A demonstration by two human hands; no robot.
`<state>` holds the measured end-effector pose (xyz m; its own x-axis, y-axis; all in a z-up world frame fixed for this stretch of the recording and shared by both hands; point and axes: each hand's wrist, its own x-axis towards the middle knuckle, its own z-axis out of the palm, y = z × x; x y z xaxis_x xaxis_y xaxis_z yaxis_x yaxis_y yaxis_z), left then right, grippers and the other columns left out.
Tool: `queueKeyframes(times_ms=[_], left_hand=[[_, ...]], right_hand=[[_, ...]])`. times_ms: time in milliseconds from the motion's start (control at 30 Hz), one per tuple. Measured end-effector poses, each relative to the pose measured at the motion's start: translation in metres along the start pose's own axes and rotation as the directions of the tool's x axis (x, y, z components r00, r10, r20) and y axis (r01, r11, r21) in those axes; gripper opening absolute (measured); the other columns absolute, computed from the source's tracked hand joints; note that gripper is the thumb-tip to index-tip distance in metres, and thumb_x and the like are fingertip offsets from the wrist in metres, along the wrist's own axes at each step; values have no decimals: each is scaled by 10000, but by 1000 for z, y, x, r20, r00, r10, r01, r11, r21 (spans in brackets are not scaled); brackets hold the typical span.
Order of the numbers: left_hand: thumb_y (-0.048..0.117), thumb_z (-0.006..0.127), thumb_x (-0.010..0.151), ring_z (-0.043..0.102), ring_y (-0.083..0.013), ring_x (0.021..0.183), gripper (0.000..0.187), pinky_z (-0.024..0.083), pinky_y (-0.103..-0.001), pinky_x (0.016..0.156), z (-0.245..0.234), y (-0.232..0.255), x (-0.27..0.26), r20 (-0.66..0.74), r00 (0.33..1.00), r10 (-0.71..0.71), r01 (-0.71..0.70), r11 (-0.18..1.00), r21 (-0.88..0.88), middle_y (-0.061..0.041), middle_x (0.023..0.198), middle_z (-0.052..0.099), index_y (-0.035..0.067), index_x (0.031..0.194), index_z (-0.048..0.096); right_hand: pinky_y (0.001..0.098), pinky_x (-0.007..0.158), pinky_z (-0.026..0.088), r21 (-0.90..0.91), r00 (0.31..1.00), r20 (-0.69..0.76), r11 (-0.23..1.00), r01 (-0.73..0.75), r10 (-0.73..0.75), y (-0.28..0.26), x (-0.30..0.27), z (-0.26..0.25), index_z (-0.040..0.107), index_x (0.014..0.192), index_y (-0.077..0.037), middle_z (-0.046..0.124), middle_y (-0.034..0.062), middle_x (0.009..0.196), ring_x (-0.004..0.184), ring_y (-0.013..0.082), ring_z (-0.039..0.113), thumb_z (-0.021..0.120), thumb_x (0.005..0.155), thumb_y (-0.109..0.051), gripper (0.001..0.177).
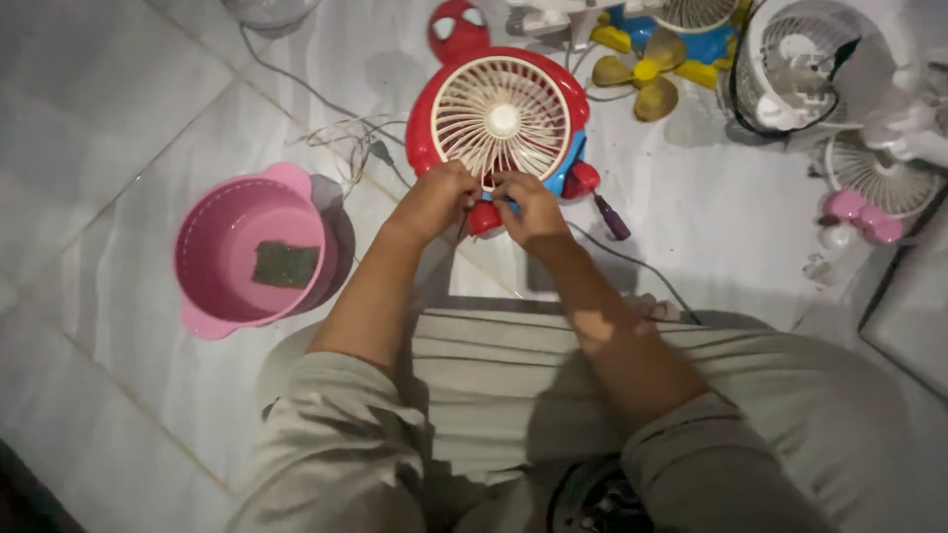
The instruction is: The person disassembles multiple small electric fans on a tiled floor. They remove the front grilles and blades from a white fan and a red Spider-Man themed fan using a screwdriver.
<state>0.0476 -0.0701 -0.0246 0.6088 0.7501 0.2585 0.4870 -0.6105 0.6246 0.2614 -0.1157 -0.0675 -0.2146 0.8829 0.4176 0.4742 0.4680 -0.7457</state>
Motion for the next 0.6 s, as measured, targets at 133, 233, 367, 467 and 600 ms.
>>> queueKeyframes(times_ms=[133, 233, 367, 467, 600], left_hand=[[-82, 698, 738, 656, -307, 841, 250, 536, -365, 737, 5, -4, -12, -41, 998, 44, -43, 999, 24, -136, 912, 641, 52, 946, 732], [-79, 674, 844, 645, -300, 892, 173, 537, -366, 773, 18, -7, -12, 32, 985, -167, 166, 902, -399, -126, 974, 639, 49, 948, 724], [-98, 666, 773, 670, -291, 883, 238, 555, -364, 767, 10, 6, -14, -29, 999, -21, 19, 997, -73, -130, 955, 667, 41, 950, 739], [-73, 660, 773, 674, -325, 833, 201, 548, -403, 762, 2, 21, -11, 32, 998, -58, 58, 998, 2, -160, 874, 681, 33, 916, 753], [49, 706, 769, 682, -347, 683, 110, 543, -422, 676, 9, 24, -17, 91, 908, -410, 407, 912, 47, -193, 756, 685, 23, 870, 742]], right_hand=[[420, 1004, 517, -20, 998, 62, 1000, -17, 18, 8, 3, 1, 732, 983, -43, 710, 151, 1236, 1147, 349, 647, 710, 875, -29, 111], [439, 993, 501, -57, 995, 89, 998, -33, 38, 7, 8, 0, 746, 939, -49, 703, 169, 1202, 1108, 369, 645, 698, 861, -34, 93], [456, 915, 502, -234, 997, 65, 971, -36, 52, -16, 10, -4, 747, 879, -56, 676, 169, 1053, 1041, 387, 614, 676, 838, -22, 88], [473, 889, 482, -323, 997, 73, 946, 14, 10, -29, 8, -13, 745, 912, -56, 661, 155, 1014, 1027, 378, 604, 659, 803, -6, 148], [455, 939, 478, -296, 994, 77, 950, 96, -77, -22, 5, -26, 724, 990, -34, 640, 151, 1070, 1069, 374, 582, 620, 769, 27, 252]])
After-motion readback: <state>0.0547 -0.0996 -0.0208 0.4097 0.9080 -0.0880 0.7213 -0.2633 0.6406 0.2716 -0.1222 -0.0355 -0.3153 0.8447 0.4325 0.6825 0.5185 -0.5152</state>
